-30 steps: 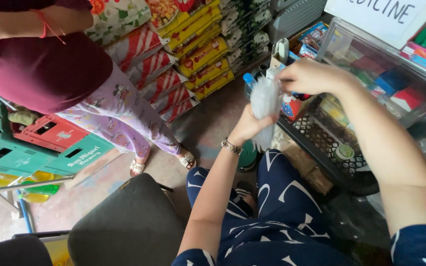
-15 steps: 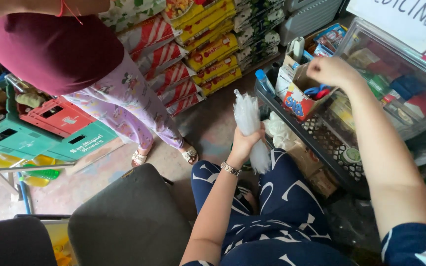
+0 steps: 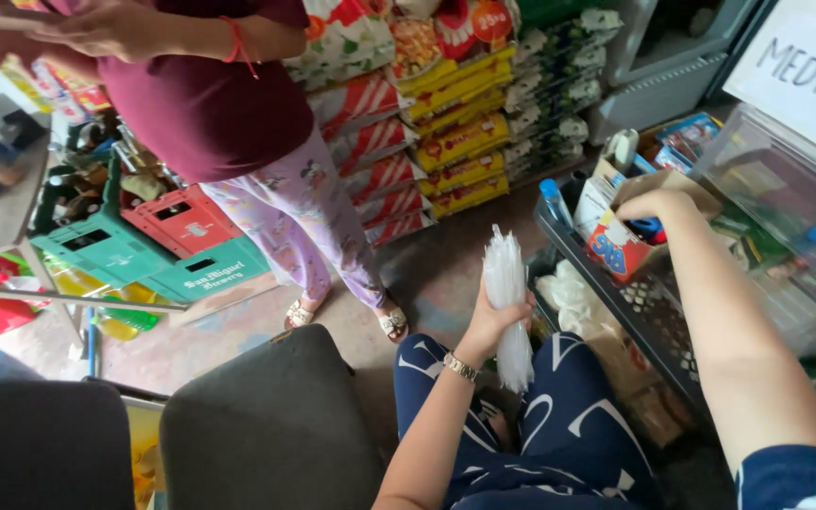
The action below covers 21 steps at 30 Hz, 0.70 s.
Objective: Organizing straws and other small items on a storage cart in a small grocery store while interacting with a customer.
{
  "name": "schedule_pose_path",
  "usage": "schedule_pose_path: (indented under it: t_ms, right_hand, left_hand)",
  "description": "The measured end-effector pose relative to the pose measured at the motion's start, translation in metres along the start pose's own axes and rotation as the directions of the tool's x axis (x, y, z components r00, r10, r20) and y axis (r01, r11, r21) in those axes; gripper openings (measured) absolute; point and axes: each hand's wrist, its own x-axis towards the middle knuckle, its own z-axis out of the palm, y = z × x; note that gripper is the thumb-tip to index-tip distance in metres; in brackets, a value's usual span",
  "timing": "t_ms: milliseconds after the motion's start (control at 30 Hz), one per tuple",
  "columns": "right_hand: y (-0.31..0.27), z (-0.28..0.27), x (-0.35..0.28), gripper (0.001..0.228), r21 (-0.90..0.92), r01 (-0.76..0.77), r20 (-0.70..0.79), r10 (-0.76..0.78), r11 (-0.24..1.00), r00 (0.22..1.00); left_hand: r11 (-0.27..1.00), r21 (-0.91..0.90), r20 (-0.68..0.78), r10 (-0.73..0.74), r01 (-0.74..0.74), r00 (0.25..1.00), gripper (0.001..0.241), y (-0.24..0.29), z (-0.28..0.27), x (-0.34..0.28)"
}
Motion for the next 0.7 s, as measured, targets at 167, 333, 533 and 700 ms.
schedule_pose_path:
  t_ms: [167, 333, 533, 700]
  right_hand:
    - [0.008, 0.011, 0.074, 0.067, -0.385, 0.117, 0.028, -0.115, 0.915, 0.993]
    - [-0.045, -0.031, -0.031, 0.015, -0.175, 0.186, 0.214, -0.147, 0.967, 0.966]
    - [-0.003, -0.012, 0.020, 0.047, -0.009, 0.128, 0.380, -0.115, 0.992, 0.918]
    - [0.002, -0.021, 0.021, 0.058, -0.343, 0.126, 0.394, 0.021, 0.931, 0.919]
  left_hand:
    - [0.998, 0.067, -0.060, 0.005, 0.000, 0.998, 0.103, 0.019, 0.004, -0.015]
    - [0.987, 0.134, -0.023, -0.087, 0.090, 0.996, 0.072, 0.043, 0.014, -0.025]
    - [0.960, 0.267, -0.018, -0.078, 0.080, 0.997, 0.063, 0.042, 0.004, -0.025]
    - [0.945, 0.305, -0.081, -0.100, 0.120, 0.992, 0.056, 0.043, -0.001, -0.020]
